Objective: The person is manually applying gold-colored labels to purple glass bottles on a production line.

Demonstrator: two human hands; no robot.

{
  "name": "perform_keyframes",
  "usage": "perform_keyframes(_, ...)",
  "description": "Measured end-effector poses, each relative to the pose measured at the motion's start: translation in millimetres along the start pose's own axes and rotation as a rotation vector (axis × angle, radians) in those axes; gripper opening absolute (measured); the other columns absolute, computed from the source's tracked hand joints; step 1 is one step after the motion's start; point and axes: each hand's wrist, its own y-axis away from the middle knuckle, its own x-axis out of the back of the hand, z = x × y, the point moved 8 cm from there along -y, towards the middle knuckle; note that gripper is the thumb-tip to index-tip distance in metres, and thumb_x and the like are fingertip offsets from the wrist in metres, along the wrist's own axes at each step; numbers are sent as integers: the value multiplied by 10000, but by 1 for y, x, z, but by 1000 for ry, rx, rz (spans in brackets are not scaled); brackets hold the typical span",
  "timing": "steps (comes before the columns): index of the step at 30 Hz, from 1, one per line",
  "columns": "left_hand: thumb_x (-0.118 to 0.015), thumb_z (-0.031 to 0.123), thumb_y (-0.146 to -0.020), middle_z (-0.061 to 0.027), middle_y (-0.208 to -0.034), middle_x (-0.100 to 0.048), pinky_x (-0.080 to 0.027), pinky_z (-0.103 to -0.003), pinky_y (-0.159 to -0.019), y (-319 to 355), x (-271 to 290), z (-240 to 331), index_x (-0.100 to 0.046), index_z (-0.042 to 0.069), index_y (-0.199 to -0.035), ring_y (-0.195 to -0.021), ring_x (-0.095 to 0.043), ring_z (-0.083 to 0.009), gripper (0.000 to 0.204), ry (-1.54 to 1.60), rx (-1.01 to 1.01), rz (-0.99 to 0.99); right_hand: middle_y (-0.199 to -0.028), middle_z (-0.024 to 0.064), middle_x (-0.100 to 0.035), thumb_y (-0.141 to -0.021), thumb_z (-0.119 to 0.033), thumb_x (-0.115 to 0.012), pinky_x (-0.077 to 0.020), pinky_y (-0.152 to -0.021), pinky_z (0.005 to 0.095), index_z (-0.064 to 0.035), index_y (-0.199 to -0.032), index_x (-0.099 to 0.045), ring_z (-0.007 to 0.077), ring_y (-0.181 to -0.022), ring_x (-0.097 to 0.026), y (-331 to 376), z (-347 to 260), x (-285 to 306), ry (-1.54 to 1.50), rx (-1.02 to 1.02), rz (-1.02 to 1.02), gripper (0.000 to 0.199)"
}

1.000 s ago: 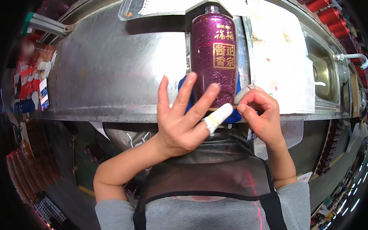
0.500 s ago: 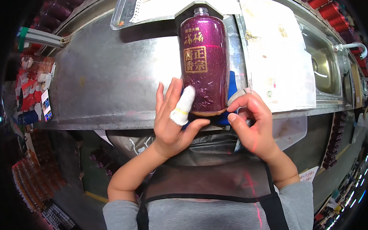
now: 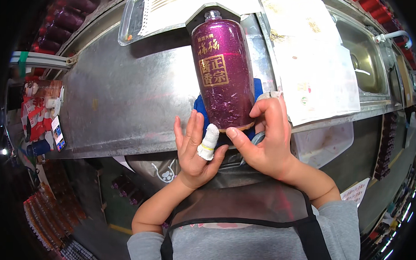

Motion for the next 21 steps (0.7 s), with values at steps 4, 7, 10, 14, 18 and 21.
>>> perform_keyframes(4,-756,137,-787,-264,-1465,-418,-189,-681,-1074,-2,1,-1,-612,51,-1255,-1336,-416,-481,497,-3,-10,4,-861,119,-491,-750,-169,-776,-405,-616,375,3,-947,-498,280,-743,-451,0,3,-1,-43,10,15,382)
perform_keyframes(7,-760,129,-781,-262,-1471,-412,-182,-687,-1074,-6,0,2,-627,83,-1233,-1344,-406,-481,473,-28,-16,-14,-862,117,-491,-762,-163,-762,-404,-616,367,7,-953,-497,266,-729,-447,0,5,1,-97,-4,9,368)
perform_keyframes(10,-767,127,-771,-261,-1477,-404,-179,-689,-1076,-9,0,4,-637,103,-1223,-1349,-402,-479,471,-48,-38,-10,-869,115,-496,-776,-151,-742,-407,-624,361,6,-951,-497,251,-706,-444,-2,5,2,-118,-24,-19,340)
perform_keyframes(14,-775,128,-754,-263,-1468,-416,-169,-688,-1079,-12,1,8,-665,125,-1194,-1349,-400,-482,454,-78,-47,-5,-876,113,-501,-796,-128,-708,-409,-628,345,13,-959,-499,240,-670,-434,0,9,2,-150,-58,-48,301)
perform_keyframes(18,-762,132,-741,-275,-1457,-425,-157,-686,-1082,-16,1,11,-701,173,-1165,-1345,-401,-492,430,-116,-64,-10,-905,118,-503,-816,-74,-666,-410,-585,301,24,-992,-508,211,-670,-452,3,14,3,-196,-34,-57,256)
perform_keyframes(21,-745,151,-742,-289,-1459,-414,-152,-683,-1086,-21,2,14,-710,214,-1168,-1345,-396,-498,433,-151,-81,-6,-954,119,-502,-837,-25,-622,-418,-557,253,20,-1021,-520,160,-703,-483,5,19,4,-300,-144,-83,215)
